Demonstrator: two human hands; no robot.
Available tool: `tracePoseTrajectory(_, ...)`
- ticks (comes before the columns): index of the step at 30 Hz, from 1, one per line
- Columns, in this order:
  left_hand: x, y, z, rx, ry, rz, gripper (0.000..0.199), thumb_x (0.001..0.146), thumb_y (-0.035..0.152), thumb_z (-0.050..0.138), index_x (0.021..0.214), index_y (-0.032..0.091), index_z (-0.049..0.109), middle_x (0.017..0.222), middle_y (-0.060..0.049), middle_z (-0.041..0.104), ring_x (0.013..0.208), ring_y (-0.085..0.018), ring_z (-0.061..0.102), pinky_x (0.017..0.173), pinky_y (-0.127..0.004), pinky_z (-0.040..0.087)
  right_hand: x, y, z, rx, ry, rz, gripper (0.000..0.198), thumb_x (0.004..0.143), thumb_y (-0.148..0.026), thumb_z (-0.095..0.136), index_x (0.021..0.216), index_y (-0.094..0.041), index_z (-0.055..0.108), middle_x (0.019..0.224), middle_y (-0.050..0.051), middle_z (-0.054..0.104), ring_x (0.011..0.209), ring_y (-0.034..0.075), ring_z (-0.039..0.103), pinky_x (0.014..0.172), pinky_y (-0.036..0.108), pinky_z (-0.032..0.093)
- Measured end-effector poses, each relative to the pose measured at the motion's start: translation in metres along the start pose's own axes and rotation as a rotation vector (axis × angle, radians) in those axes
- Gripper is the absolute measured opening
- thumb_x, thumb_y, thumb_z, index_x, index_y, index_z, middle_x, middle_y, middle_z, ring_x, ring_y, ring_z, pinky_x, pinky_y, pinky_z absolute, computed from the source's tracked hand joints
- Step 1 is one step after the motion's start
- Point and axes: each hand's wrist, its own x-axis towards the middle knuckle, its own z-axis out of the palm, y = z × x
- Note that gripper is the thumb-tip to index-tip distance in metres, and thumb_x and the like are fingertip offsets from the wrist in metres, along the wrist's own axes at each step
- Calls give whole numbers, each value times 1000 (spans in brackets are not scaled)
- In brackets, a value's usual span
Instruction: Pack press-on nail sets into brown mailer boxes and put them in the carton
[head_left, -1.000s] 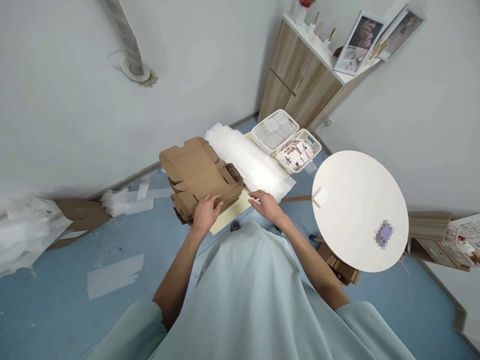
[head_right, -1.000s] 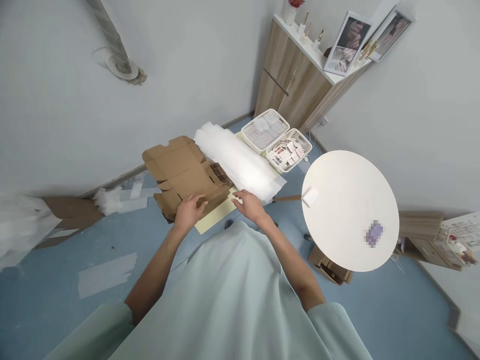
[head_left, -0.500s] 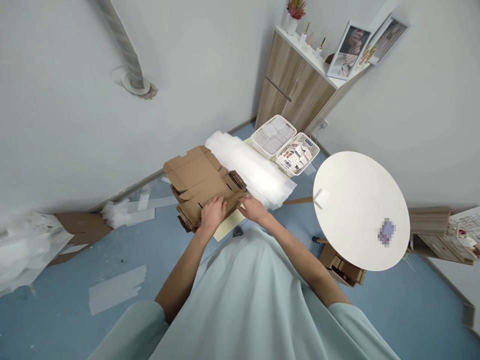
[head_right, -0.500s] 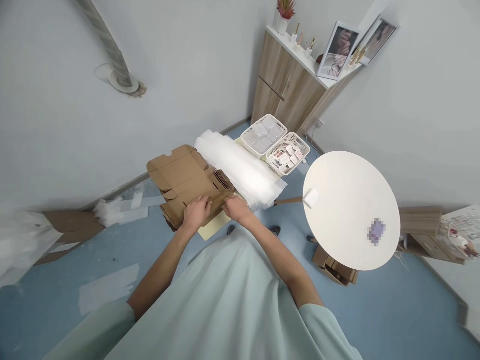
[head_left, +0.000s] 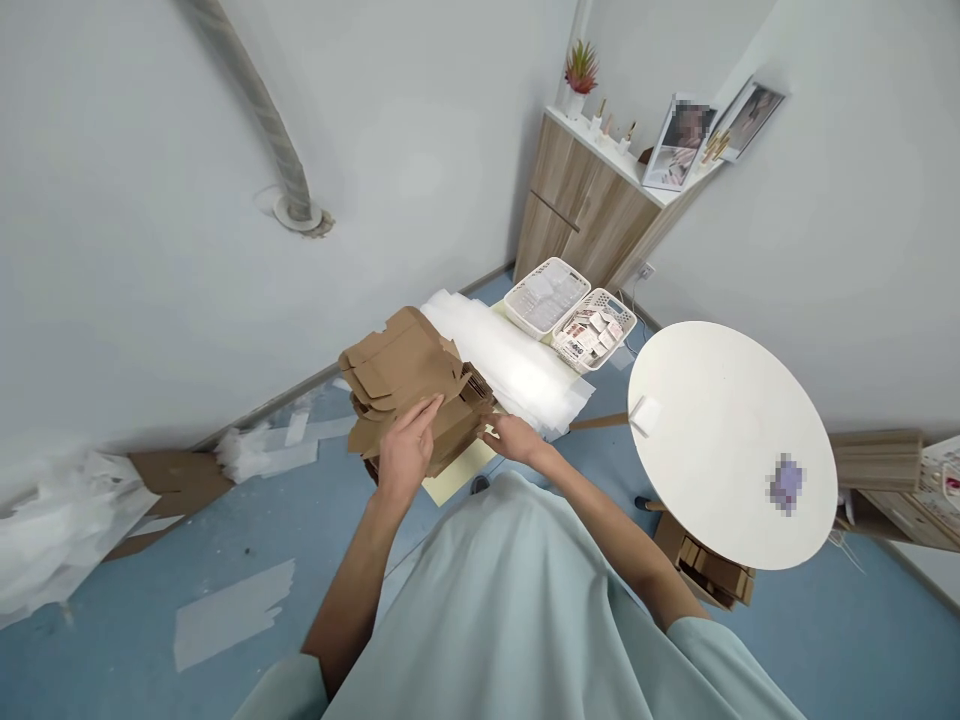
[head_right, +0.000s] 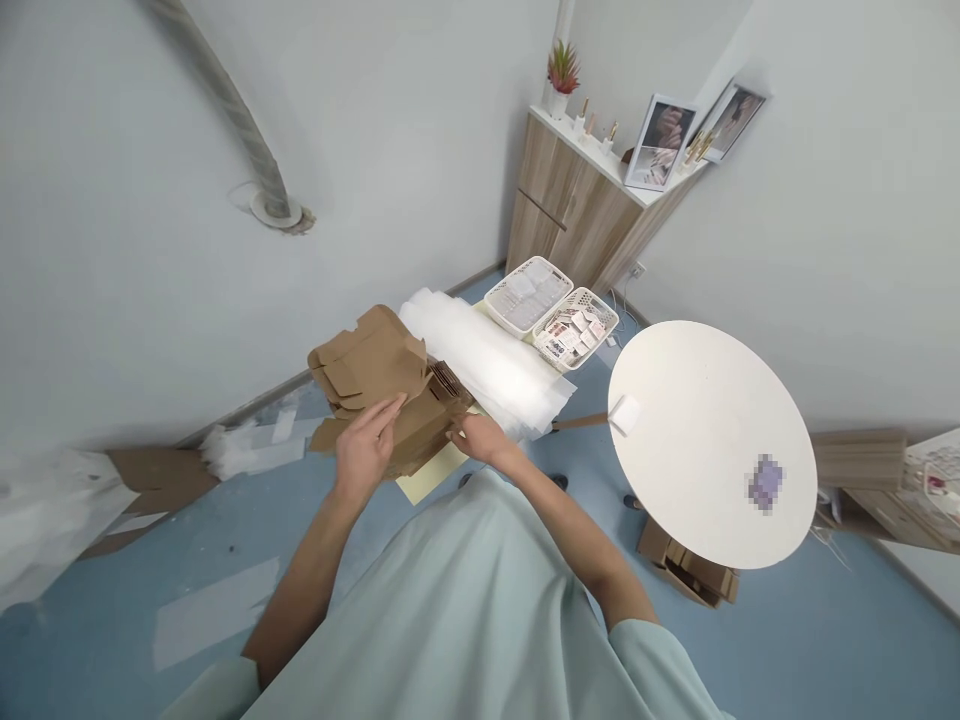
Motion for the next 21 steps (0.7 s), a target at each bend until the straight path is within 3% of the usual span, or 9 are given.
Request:
tracePoseTrajectory(2, 8, 13, -10, 1, 80, 90, 53, 109, 21, 34, 152, 32, 62, 144, -2, 71, 141, -24, 62, 120, -48, 54, -13, -3, -23, 87, 33, 17, 25, 105, -26, 61, 126, -25, 73, 126, 6, 79, 99, 22, 78, 87, 30, 59)
tracePoseTrajectory(5, 24, 40, -15, 6, 167, 267, 55, 110, 18, 33, 156, 33, 58, 146, -1, 70, 143, -23, 60, 122, -51, 52, -40, -10, -73, 236, 249, 51, 31, 110, -38, 51, 127, -24, 73, 125, 6, 79, 102, 22, 77, 89, 32, 59)
tracePoseTrajectory(10, 54, 98, 12, -31, 132, 582, 60, 109, 10, 32, 163, 33, 49, 150, -2, 67, 148, -22, 55, 120, -46, 54, -100, -10, -154, 398, 611, 104, 40, 104, -55, 60, 126, -24, 72, 120, 7, 79, 97, 22, 76, 79, 32, 60)
tracePoseTrajectory(15, 72, 167, 74, -94, -78, 809, 63, 110, 9, 28, 167, 31, 42, 154, -4, 63, 152, -23, 49, 120, -44, 53, -160, 31, -189, 453, 899, 214, 45, 90, -55, 77, 120, -23, 66, 109, 6, 78, 93, 21, 76, 81, 35, 61)
tracePoseTrajectory(21, 76, 252, 187, -192, -294, 994, 66, 109, 7, 25, 168, 30, 37, 154, -5, 63, 154, -21, 47, 119, -42, 54, -245, 132, -203, 470, 1110, 549, 31, 89, -51, 72, 102, -24, 65, 94, 6, 78, 85, 24, 75, 76, 37, 61)
